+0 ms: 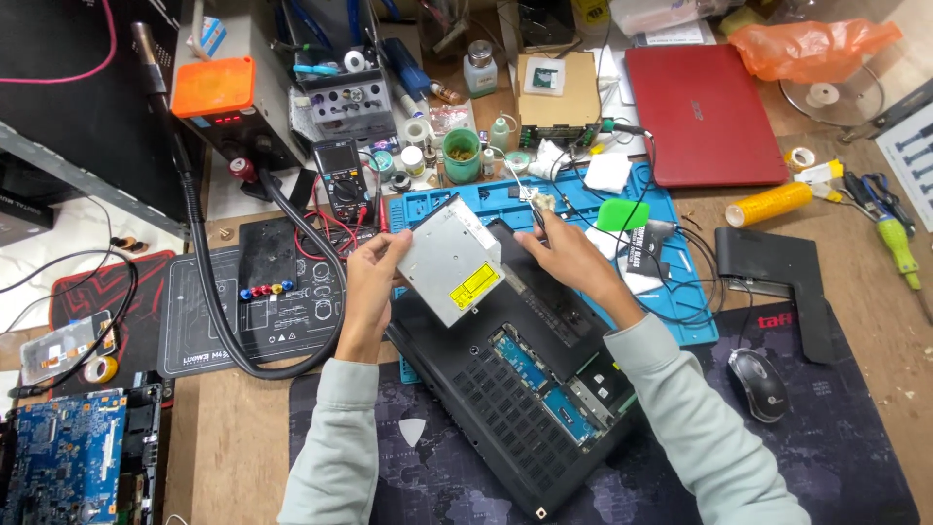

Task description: Disassembling a laptop by removing back covers, screws, and the optical drive

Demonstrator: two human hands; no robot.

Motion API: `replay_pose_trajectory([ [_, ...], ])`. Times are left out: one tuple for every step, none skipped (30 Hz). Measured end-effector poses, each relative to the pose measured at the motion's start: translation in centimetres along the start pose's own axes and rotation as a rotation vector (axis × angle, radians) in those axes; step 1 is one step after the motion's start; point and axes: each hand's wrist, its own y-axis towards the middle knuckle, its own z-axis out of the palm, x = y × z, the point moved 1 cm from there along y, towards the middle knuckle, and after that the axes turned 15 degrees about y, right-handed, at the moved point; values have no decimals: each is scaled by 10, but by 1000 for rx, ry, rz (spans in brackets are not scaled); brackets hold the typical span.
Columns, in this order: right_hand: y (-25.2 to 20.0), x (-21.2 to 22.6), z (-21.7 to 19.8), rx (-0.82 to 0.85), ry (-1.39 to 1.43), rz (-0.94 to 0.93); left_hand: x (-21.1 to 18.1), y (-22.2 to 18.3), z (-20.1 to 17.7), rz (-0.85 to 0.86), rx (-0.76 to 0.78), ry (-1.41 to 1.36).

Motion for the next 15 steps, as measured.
replay_pose_trajectory([
  [-1,-8,-1,-4,3,2,0,-1,3,0,5,3],
  [-1,-17,-2,-25,21,-4,-1,-3,6,-1,19,8],
  [-2,-25,-3,-46,39,-11,-1,-4,10,-2,33,12],
  [-8,-20,-3,-50,41,-9,1,-4,15,-2,37,14],
  [-14,-14,-3,-57,80,-53,3,-5,20,-3,42,10],
  [-20,-9,-3,-65,118,-98,6,-6,24,-3,47,6],
  [-29,-2,-1,-69,119,-99,7,-8,32,-1,50,7],
  [-38,5,1,-28,121,-146,8,-9,40,3,66,8],
  [-48,11,3,10,126,-189,10,-11,48,4,84,13],
  [-49,9,2,4,130,-188,10,-10,56,5,90,17],
  [-51,6,1,-12,53,-228,12,-11,65,0,115,-2],
  [-54,3,0,-27,-25,-268,15,-12,74,-6,140,-21],
  [-56,2,-3,-34,-22,-260,13,-15,83,-9,150,-17],
  [-59,1,-6,-49,-87,-252,10,-18,91,-16,173,-23],
  [-60,0,-10,-66,-152,-246,7,-20,101,-19,197,-29],
])
